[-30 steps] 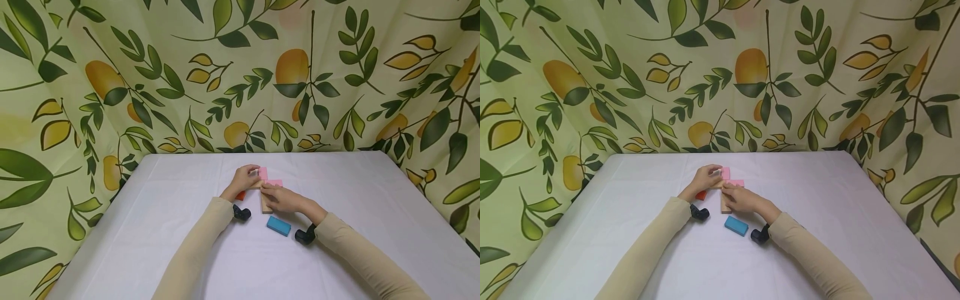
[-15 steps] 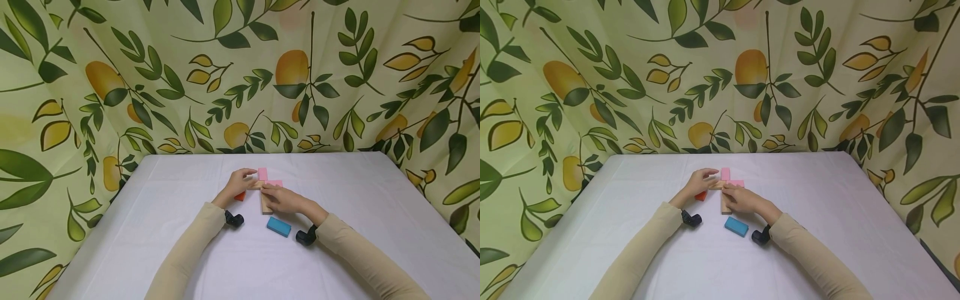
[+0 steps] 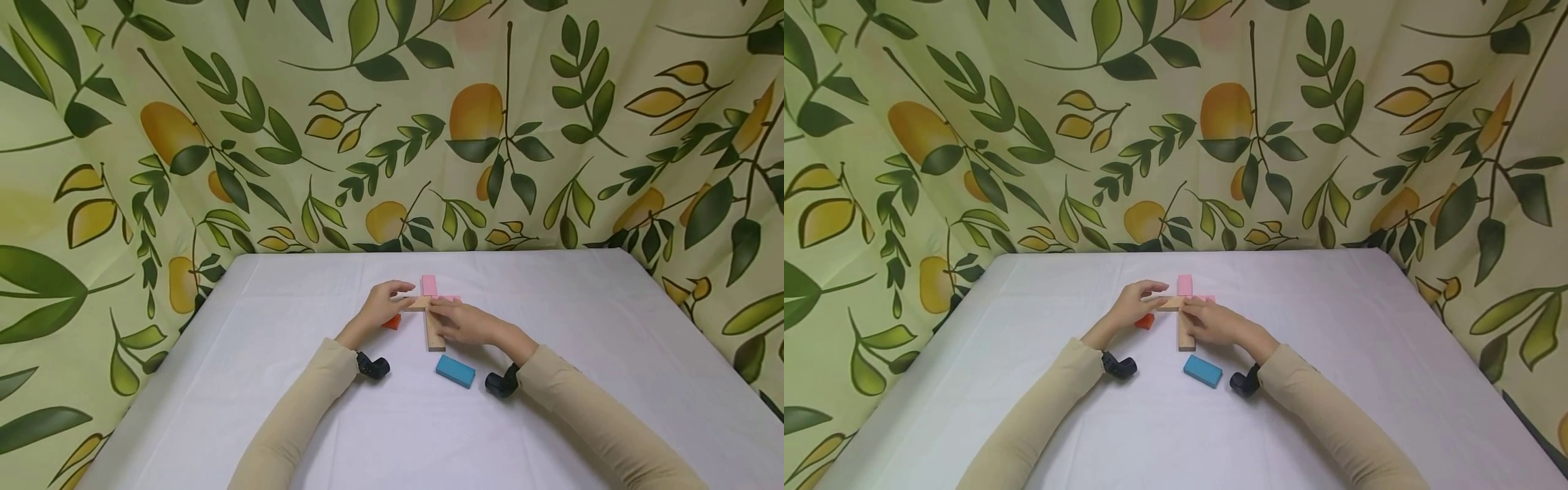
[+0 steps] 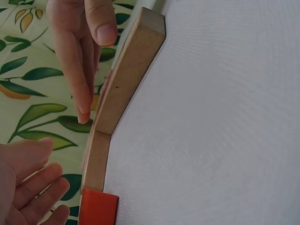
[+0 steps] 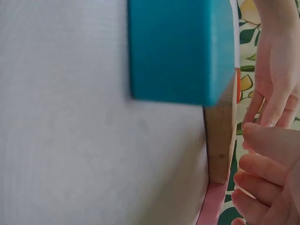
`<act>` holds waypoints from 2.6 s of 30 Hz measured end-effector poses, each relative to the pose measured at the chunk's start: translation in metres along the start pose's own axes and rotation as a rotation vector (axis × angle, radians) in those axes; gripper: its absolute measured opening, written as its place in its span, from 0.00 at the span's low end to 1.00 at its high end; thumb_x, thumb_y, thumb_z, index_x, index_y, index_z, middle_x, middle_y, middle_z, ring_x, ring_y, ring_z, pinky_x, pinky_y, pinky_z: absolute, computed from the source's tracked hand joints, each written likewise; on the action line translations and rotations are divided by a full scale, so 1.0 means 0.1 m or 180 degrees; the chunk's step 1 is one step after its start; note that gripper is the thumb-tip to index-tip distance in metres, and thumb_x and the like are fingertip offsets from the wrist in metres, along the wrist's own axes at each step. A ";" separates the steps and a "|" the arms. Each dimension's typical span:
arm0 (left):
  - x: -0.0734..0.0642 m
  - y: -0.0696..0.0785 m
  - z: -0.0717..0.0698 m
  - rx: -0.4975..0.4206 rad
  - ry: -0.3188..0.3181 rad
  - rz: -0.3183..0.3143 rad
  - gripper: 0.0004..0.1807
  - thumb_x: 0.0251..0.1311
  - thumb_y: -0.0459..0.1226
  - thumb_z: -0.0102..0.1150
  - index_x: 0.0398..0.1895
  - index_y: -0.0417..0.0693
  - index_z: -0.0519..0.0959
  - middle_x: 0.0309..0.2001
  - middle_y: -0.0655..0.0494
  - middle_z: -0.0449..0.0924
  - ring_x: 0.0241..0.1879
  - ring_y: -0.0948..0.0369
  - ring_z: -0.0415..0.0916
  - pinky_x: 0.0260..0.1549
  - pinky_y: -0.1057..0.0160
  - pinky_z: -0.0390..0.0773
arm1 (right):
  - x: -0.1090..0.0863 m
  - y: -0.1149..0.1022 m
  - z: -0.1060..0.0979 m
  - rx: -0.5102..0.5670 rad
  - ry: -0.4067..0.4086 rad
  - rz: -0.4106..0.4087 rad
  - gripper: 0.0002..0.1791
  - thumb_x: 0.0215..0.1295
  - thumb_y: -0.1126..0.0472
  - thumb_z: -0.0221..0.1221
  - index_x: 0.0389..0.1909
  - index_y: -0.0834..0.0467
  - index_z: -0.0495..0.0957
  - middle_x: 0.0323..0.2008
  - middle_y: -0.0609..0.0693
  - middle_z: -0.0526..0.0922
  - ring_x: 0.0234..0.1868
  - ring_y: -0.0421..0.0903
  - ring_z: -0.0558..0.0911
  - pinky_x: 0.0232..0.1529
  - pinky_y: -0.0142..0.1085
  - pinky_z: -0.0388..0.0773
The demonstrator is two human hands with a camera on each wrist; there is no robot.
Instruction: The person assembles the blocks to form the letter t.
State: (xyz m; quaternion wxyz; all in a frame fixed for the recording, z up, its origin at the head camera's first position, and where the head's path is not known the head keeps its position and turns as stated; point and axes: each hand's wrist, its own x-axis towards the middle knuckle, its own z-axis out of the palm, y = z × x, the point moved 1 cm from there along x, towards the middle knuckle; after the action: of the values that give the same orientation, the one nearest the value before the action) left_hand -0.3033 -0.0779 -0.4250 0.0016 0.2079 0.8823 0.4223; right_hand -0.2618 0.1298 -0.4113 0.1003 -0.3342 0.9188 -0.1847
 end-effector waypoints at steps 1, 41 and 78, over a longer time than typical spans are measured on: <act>-0.01 0.00 -0.01 -0.0001 -0.0001 0.0007 0.18 0.62 0.37 0.61 0.54 0.39 0.79 0.54 0.44 0.82 0.60 0.50 0.76 0.64 0.53 0.74 | 0.00 0.00 -0.01 -0.0003 -0.0007 -0.0005 0.28 0.69 0.58 0.56 0.66 0.67 0.66 0.71 0.64 0.64 0.73 0.62 0.61 0.72 0.57 0.60; -0.52 0.05 -0.15 0.0126 -0.0130 0.0239 0.16 0.58 0.32 0.63 0.50 0.39 0.81 0.52 0.43 0.83 0.57 0.49 0.77 0.60 0.47 0.76 | -0.01 0.10 0.00 0.0081 -0.0118 -0.0031 0.29 0.68 0.59 0.56 0.67 0.66 0.65 0.73 0.63 0.59 0.75 0.60 0.57 0.75 0.59 0.50; -0.48 -0.18 -0.22 0.0126 -0.0080 -0.0135 0.18 0.55 0.29 0.65 0.51 0.39 0.81 0.52 0.43 0.83 0.54 0.49 0.79 0.59 0.50 0.76 | 0.08 0.17 -0.04 -0.0010 -0.0101 -0.0149 0.30 0.68 0.55 0.56 0.67 0.66 0.65 0.73 0.60 0.61 0.74 0.58 0.61 0.75 0.55 0.54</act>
State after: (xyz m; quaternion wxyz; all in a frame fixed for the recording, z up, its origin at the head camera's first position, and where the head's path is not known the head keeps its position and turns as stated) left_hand -0.2696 -0.1218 -0.4323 0.0176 0.1945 0.8946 0.4020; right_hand -0.2792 0.1377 -0.4156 0.1100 -0.3586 0.9093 -0.1803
